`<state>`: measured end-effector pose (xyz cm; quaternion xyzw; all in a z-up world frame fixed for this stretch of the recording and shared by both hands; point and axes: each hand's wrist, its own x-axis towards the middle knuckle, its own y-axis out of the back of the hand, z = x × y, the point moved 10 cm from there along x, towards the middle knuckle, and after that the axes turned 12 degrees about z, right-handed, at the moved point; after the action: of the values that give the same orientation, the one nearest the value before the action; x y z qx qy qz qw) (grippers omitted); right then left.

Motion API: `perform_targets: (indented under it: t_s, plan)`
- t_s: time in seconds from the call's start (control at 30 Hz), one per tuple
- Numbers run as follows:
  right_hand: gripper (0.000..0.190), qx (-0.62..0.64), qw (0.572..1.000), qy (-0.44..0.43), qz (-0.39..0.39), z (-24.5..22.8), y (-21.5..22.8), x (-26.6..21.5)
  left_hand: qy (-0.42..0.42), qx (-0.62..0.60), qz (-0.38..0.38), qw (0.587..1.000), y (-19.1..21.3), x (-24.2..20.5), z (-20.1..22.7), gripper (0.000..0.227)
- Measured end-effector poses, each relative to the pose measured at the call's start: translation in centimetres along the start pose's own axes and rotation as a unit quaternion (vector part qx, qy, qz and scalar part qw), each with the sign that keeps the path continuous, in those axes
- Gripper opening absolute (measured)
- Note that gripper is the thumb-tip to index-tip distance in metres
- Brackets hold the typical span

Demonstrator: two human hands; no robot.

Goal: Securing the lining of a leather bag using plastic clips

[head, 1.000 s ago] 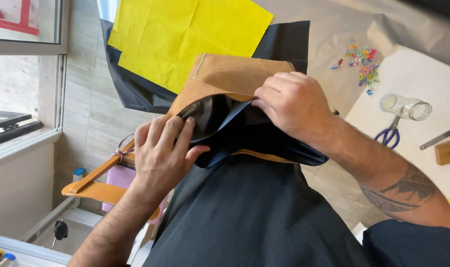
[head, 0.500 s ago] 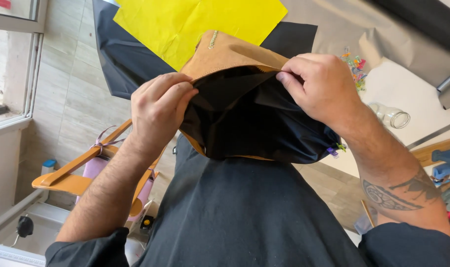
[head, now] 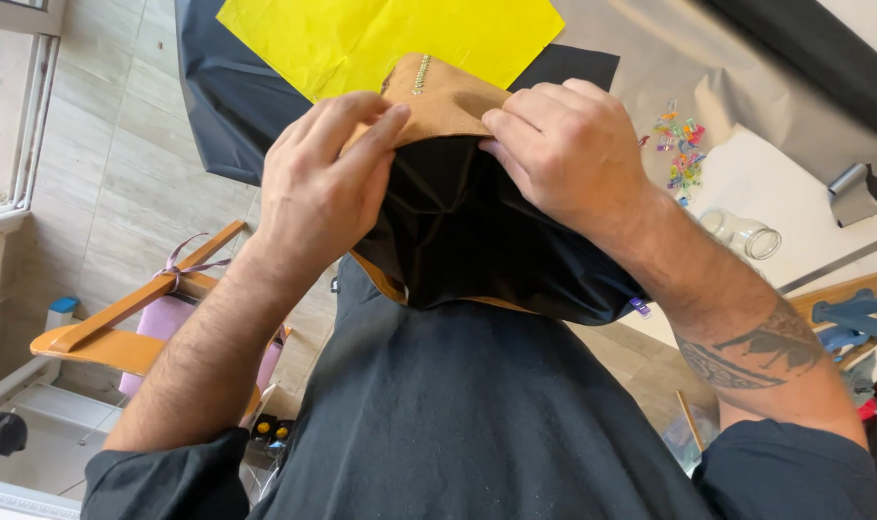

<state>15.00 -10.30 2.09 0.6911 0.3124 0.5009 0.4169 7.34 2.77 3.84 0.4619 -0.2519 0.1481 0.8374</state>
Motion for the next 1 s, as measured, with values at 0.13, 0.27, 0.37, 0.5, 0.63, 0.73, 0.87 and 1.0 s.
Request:
perform_targets:
  t_s: [0.13,0.27,0.37,0.5,0.63,0.73,0.87,1.0]
  plan:
    - [0.016,-0.022,1.000,0.007,-0.018,0.3,-0.3,0.0,-0.071,0.055,0.003,0.996,-1.5,0.6,1.2,0.010]
    - [0.019,0.006,0.999,-0.003,-0.036,0.9,-0.5,0.1,-0.103,0.043,-0.007,0.994,-2.4,0.0,0.6,0.009]
    - [0.015,0.052,0.997,-0.003,-0.049,0.8,-0.8,0.0,-0.083,0.048,-0.053,0.994,-3.5,-0.1,-0.4,0.008]
    - [0.020,0.129,0.985,-0.031,-0.114,1.4,-2.4,-0.4,0.000,-0.064,-0.125,0.990,-4.7,0.4,-2.5,0.007]
    - [0.014,0.210,0.963,-0.047,-0.165,1.4,-3.6,-0.9,0.019,-0.123,-0.245,0.961,-6.8,0.1,-3.9,0.011]
    - [0.019,0.165,0.974,-0.022,-0.153,1.0,-3.3,-0.6,0.016,-0.117,-0.292,0.949,-7.8,0.2,-4.3,0.009]
    - [0.022,0.170,0.984,-0.024,-0.037,0.5,-0.8,0.9,0.007,-0.111,-0.272,0.956,-7.3,0.9,-3.8,0.014]
    - [0.013,0.205,0.978,-0.027,-0.027,0.1,-0.1,1.4,-0.001,-0.100,-0.275,0.956,-7.5,0.8,-3.1,0.033]
